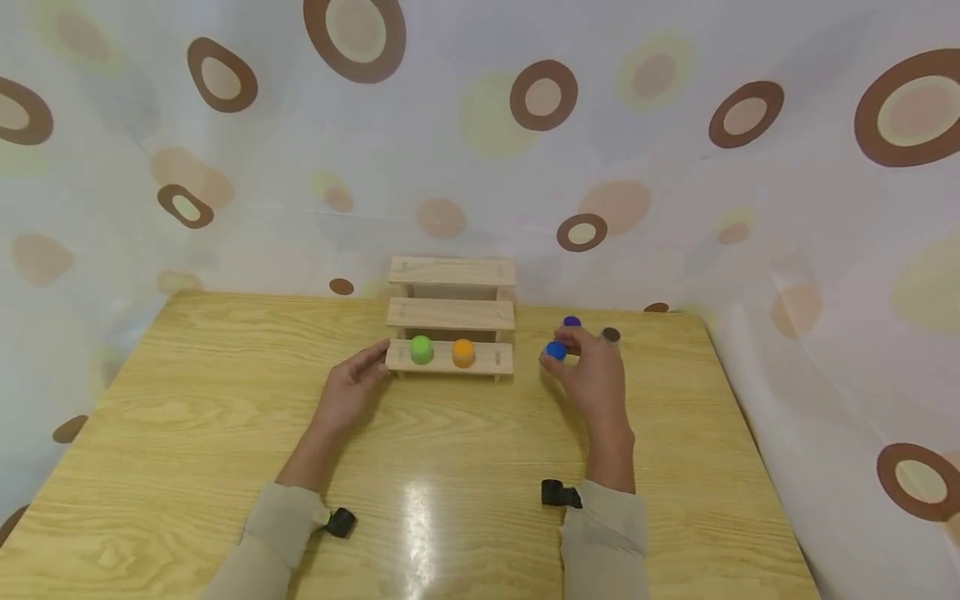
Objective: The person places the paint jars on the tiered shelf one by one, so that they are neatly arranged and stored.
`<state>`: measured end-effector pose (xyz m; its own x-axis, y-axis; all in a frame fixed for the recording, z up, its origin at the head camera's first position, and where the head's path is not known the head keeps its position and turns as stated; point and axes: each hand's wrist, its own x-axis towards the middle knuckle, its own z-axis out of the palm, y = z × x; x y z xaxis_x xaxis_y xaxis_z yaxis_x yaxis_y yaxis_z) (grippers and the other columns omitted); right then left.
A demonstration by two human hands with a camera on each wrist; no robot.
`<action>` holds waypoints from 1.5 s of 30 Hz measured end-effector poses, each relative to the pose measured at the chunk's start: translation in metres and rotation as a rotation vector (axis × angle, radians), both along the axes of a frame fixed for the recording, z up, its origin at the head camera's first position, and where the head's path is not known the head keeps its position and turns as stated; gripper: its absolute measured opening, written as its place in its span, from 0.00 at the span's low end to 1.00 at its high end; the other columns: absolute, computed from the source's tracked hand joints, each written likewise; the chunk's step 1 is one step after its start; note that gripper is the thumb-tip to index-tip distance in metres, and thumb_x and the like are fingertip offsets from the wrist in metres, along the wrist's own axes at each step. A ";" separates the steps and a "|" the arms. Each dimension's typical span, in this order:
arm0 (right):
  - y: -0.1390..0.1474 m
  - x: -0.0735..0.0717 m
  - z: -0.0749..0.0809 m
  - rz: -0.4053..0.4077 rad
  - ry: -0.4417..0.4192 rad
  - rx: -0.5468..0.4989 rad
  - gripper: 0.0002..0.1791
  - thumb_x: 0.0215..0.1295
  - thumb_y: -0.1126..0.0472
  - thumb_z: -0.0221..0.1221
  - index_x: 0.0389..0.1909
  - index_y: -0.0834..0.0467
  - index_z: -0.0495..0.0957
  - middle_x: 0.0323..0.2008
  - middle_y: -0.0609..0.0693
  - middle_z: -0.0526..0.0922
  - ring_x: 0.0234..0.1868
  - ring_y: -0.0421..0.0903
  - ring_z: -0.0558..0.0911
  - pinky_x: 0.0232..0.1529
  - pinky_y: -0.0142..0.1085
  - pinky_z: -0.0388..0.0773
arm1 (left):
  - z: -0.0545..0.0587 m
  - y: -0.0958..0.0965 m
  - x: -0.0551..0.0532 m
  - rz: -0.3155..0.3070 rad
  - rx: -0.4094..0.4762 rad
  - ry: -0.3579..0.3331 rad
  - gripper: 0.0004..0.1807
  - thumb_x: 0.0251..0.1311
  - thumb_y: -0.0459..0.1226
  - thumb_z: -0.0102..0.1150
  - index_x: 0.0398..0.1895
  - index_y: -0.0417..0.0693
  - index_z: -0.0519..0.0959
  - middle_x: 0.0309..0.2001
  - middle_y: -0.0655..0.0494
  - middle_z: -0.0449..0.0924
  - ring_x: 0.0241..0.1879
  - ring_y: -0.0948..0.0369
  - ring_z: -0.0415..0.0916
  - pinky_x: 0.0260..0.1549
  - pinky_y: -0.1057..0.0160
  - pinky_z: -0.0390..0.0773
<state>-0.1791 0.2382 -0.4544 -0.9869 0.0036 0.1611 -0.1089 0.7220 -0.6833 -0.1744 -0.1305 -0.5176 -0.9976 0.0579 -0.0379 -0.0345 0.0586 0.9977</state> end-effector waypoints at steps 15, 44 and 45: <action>-0.043 -0.012 0.028 0.068 0.050 -0.022 0.26 0.67 0.55 0.74 0.63 0.58 0.82 0.56 0.57 0.88 0.59 0.60 0.85 0.63 0.60 0.80 | 0.000 0.000 0.000 -0.001 0.007 0.005 0.25 0.79 0.29 0.54 0.76 0.39 0.70 0.73 0.41 0.73 0.73 0.49 0.72 0.67 0.67 0.75; -0.145 -0.067 0.061 0.388 -0.005 0.018 0.22 0.69 0.55 0.72 0.60 0.57 0.83 0.52 0.51 0.89 0.56 0.51 0.86 0.60 0.49 0.85 | -0.002 -0.001 0.000 0.014 0.009 0.000 0.25 0.79 0.30 0.55 0.76 0.40 0.72 0.72 0.41 0.75 0.71 0.49 0.74 0.67 0.64 0.76; -0.147 -0.069 0.061 0.397 -0.002 0.029 0.22 0.69 0.55 0.72 0.60 0.57 0.83 0.52 0.51 0.89 0.56 0.51 0.86 0.60 0.49 0.85 | -0.002 -0.001 -0.001 0.014 0.010 0.001 0.25 0.79 0.30 0.55 0.76 0.40 0.72 0.72 0.41 0.75 0.71 0.50 0.74 0.67 0.64 0.76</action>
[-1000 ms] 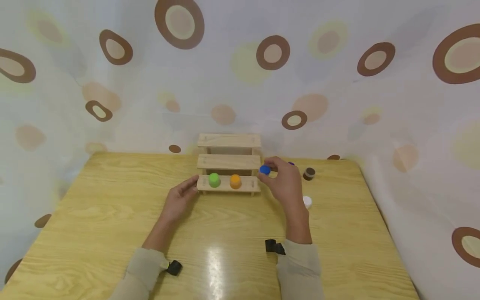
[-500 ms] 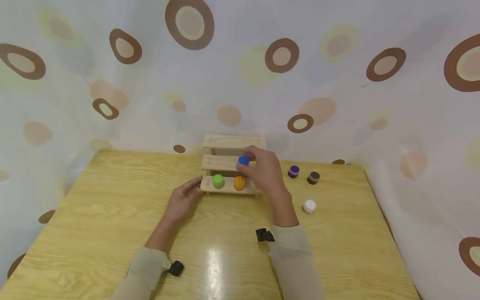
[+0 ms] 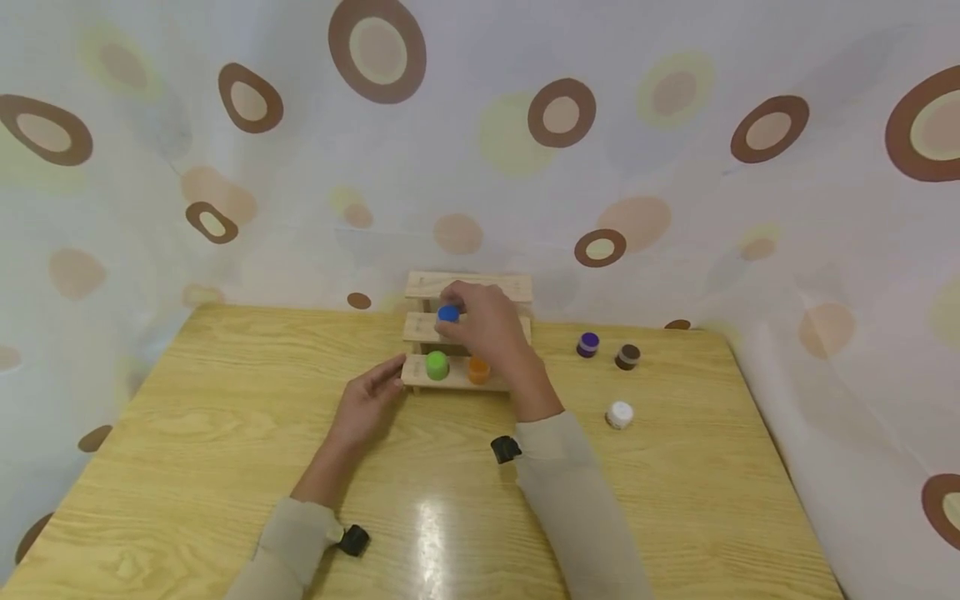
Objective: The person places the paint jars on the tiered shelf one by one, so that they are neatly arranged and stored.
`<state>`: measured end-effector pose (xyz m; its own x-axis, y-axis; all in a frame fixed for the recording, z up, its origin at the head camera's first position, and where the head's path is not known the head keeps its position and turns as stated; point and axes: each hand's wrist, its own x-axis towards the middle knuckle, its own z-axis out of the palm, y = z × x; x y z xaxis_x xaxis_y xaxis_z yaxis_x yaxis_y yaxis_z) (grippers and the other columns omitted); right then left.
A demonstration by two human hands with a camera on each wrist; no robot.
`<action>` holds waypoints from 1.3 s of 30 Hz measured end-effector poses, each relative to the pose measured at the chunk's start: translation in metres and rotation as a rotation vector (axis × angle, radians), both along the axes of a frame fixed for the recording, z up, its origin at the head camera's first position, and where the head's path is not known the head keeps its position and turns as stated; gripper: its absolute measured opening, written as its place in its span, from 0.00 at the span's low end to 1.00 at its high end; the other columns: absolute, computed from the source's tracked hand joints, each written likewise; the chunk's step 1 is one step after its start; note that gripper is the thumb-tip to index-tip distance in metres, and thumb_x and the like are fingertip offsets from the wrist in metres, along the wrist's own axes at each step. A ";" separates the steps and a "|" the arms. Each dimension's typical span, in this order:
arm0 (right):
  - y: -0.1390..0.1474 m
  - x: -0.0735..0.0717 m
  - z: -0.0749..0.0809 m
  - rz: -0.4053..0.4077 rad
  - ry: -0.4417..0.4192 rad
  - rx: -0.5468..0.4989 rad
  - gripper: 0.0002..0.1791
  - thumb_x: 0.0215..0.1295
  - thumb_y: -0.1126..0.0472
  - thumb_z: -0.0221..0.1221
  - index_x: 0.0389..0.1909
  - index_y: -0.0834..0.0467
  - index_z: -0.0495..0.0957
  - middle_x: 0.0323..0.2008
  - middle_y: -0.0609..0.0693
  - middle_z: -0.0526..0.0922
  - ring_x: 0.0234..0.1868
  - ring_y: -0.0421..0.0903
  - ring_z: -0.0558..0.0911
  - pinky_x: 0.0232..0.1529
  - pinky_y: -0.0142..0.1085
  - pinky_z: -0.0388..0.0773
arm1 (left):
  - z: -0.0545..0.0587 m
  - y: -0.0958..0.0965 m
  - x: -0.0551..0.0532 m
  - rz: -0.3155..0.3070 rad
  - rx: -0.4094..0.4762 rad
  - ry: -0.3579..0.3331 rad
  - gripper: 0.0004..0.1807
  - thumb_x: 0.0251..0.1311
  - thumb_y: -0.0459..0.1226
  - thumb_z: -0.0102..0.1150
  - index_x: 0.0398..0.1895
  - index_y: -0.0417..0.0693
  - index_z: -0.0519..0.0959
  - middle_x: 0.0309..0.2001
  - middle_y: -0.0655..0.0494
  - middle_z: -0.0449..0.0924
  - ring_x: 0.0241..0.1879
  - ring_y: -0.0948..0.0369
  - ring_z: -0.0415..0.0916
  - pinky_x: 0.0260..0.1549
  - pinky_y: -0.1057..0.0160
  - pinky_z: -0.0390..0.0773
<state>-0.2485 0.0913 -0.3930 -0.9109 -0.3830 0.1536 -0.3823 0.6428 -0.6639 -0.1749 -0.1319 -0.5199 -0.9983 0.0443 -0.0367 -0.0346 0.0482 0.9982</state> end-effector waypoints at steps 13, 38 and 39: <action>-0.014 -0.016 -0.006 0.000 0.025 0.140 0.23 0.69 0.55 0.72 0.61 0.59 0.83 0.53 0.54 0.89 0.53 0.53 0.87 0.55 0.47 0.87 | 0.001 0.004 -0.006 -0.030 -0.004 0.021 0.25 0.80 0.32 0.54 0.76 0.43 0.72 0.73 0.45 0.74 0.72 0.53 0.73 0.67 0.66 0.76; 0.057 0.004 -0.024 -0.034 -0.070 -0.120 0.26 0.70 0.52 0.72 0.65 0.56 0.81 0.61 0.57 0.85 0.62 0.56 0.84 0.63 0.54 0.83 | -0.004 0.002 -0.002 0.010 -0.019 -0.006 0.24 0.79 0.31 0.55 0.75 0.43 0.73 0.72 0.43 0.74 0.71 0.51 0.74 0.65 0.67 0.77; 0.063 0.005 -0.025 -0.042 -0.062 -0.126 0.27 0.69 0.52 0.72 0.65 0.57 0.81 0.61 0.58 0.85 0.62 0.56 0.85 0.63 0.54 0.83 | -0.003 0.001 -0.001 0.012 -0.023 -0.007 0.24 0.79 0.31 0.55 0.75 0.43 0.73 0.72 0.43 0.74 0.71 0.51 0.74 0.65 0.66 0.77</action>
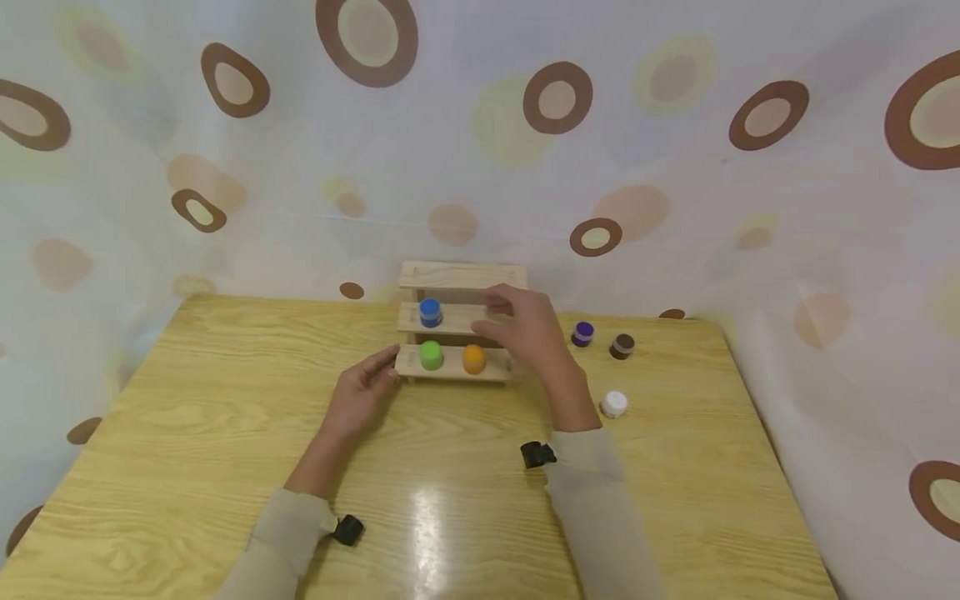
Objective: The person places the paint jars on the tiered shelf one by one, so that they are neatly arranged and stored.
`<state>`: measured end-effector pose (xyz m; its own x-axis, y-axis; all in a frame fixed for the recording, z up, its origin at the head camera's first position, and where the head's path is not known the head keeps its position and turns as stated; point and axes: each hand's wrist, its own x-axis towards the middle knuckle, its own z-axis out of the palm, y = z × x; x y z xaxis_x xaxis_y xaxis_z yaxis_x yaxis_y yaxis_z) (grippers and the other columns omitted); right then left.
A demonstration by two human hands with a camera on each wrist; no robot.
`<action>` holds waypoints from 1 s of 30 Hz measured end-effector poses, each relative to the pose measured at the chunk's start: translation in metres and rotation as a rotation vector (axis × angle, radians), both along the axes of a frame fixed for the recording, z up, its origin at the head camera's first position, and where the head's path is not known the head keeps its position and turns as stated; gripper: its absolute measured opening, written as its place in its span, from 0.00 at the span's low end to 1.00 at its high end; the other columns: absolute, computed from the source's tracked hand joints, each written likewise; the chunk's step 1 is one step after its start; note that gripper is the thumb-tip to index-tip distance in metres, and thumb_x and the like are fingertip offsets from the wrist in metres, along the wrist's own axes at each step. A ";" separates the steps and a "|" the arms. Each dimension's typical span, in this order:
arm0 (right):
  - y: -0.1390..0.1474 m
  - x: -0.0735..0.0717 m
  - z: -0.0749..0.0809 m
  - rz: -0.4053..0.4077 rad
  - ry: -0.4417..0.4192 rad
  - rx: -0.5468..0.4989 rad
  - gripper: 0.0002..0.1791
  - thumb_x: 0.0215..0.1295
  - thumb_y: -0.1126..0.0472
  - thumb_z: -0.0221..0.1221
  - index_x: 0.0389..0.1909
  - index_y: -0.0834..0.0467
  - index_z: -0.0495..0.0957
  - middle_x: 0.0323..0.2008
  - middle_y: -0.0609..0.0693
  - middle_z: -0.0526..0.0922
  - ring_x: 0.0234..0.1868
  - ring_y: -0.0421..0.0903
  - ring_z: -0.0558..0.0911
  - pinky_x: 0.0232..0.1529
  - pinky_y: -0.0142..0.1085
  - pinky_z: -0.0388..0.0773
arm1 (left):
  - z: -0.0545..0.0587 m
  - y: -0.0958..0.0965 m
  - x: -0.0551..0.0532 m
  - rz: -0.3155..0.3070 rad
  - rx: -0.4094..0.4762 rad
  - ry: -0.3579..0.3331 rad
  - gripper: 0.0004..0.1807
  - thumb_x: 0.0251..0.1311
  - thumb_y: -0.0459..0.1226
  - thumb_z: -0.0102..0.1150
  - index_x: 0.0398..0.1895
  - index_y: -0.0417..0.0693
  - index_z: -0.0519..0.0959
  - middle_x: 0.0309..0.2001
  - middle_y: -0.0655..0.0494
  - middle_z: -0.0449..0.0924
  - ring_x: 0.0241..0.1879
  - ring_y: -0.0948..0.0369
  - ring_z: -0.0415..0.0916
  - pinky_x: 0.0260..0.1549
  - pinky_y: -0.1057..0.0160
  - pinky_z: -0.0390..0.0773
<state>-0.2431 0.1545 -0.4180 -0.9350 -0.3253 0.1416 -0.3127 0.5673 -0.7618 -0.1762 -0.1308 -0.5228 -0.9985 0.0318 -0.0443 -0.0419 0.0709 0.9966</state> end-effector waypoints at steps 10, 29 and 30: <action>0.055 0.010 -0.008 -0.127 0.020 0.015 0.31 0.69 0.53 0.72 0.69 0.57 0.78 0.61 0.58 0.85 0.62 0.61 0.84 0.63 0.59 0.82 | 0.001 -0.002 -0.001 0.002 0.011 -0.008 0.24 0.79 0.31 0.55 0.75 0.43 0.73 0.72 0.43 0.75 0.71 0.51 0.75 0.65 0.68 0.77; 0.130 0.012 -0.053 -0.347 -0.049 -0.075 0.33 0.73 0.59 0.68 0.74 0.65 0.70 0.67 0.66 0.79 0.68 0.63 0.78 0.69 0.56 0.76 | 0.001 0.000 0.002 -0.006 -0.001 -0.003 0.25 0.79 0.31 0.55 0.75 0.42 0.72 0.72 0.43 0.74 0.71 0.51 0.74 0.66 0.66 0.76; 0.129 0.012 -0.055 -0.345 -0.050 -0.078 0.33 0.73 0.59 0.68 0.74 0.65 0.70 0.67 0.66 0.79 0.69 0.64 0.78 0.70 0.56 0.76 | 0.001 0.000 0.002 -0.005 -0.003 0.002 0.24 0.78 0.31 0.55 0.75 0.41 0.73 0.72 0.43 0.75 0.71 0.51 0.74 0.66 0.66 0.76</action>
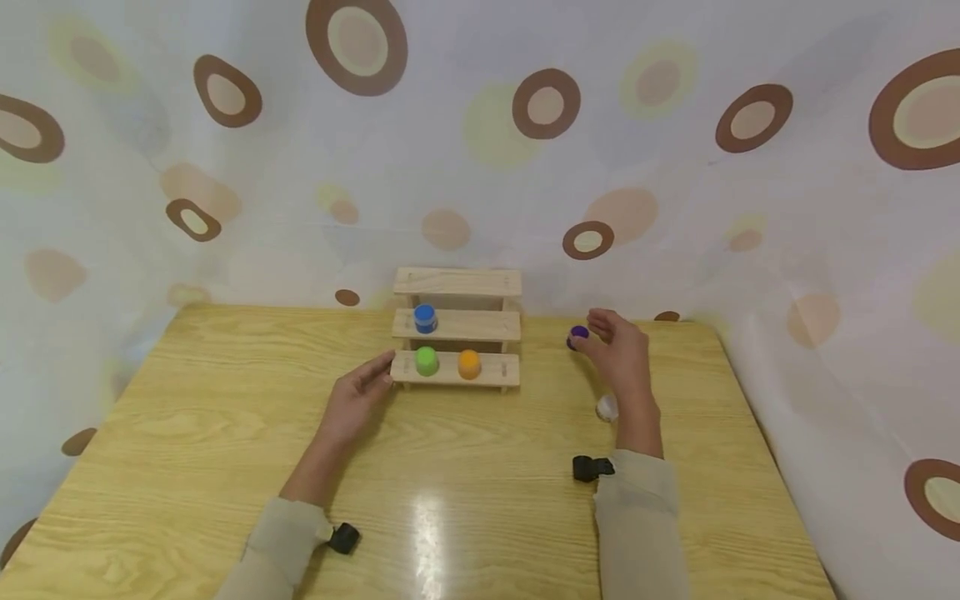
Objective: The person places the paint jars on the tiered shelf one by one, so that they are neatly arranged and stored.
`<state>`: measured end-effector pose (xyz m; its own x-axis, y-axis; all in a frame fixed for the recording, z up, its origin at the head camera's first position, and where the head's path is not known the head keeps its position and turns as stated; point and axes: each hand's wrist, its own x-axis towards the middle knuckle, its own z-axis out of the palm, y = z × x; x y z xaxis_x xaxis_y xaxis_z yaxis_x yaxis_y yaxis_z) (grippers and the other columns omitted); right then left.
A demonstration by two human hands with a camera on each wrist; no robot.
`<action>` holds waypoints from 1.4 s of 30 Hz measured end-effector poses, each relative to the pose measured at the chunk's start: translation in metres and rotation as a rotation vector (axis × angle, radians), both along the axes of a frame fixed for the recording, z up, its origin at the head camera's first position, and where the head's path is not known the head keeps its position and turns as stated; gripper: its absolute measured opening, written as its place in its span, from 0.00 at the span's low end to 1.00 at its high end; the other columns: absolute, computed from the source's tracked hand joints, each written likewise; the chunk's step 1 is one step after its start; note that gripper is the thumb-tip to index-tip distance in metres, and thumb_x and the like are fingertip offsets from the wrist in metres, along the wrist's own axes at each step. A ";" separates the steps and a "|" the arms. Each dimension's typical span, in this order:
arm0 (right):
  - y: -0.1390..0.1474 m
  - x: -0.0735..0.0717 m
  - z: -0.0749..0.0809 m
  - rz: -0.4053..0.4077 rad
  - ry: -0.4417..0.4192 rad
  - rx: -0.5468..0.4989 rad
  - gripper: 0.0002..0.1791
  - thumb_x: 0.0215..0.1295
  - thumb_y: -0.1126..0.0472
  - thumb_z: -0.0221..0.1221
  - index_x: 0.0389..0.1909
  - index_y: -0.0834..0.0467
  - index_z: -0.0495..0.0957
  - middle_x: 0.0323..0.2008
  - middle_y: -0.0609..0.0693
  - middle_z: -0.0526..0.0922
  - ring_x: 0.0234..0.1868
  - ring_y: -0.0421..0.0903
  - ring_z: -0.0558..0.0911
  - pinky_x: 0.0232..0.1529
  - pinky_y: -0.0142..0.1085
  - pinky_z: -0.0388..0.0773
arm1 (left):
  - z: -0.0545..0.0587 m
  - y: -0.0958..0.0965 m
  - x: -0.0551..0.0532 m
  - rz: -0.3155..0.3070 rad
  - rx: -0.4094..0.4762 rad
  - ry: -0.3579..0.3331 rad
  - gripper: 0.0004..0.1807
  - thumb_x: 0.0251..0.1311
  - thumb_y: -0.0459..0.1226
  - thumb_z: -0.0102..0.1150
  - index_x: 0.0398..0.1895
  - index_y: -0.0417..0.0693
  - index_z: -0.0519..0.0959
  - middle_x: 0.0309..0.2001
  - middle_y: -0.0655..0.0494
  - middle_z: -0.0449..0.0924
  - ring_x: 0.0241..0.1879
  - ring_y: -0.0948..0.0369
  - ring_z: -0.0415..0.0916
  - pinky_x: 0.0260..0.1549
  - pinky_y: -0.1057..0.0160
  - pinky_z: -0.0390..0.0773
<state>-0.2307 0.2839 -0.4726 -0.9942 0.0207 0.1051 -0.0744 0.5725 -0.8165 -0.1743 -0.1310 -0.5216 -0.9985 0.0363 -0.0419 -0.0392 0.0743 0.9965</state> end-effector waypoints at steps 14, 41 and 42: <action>-0.006 -0.008 -0.010 -0.028 0.009 0.041 0.31 0.73 0.64 0.67 0.73 0.67 0.71 0.67 0.68 0.77 0.69 0.66 0.77 0.69 0.56 0.76 | 0.001 0.000 -0.001 -0.009 0.015 0.000 0.24 0.78 0.31 0.56 0.75 0.43 0.73 0.72 0.44 0.75 0.71 0.51 0.74 0.66 0.67 0.77; -0.018 -0.010 0.002 -0.016 0.083 0.140 0.26 0.73 0.63 0.67 0.68 0.67 0.76 0.60 0.68 0.83 0.62 0.68 0.82 0.64 0.59 0.80 | 0.002 -0.001 0.001 -0.022 0.036 -0.002 0.25 0.79 0.31 0.54 0.76 0.41 0.71 0.73 0.42 0.73 0.72 0.51 0.73 0.66 0.67 0.76; -0.020 -0.010 0.006 -0.010 0.095 0.141 0.26 0.73 0.63 0.68 0.68 0.67 0.76 0.60 0.68 0.83 0.61 0.68 0.82 0.64 0.60 0.80 | 0.002 -0.002 0.001 -0.021 0.036 -0.002 0.25 0.79 0.31 0.54 0.76 0.41 0.71 0.73 0.42 0.73 0.72 0.51 0.73 0.67 0.66 0.76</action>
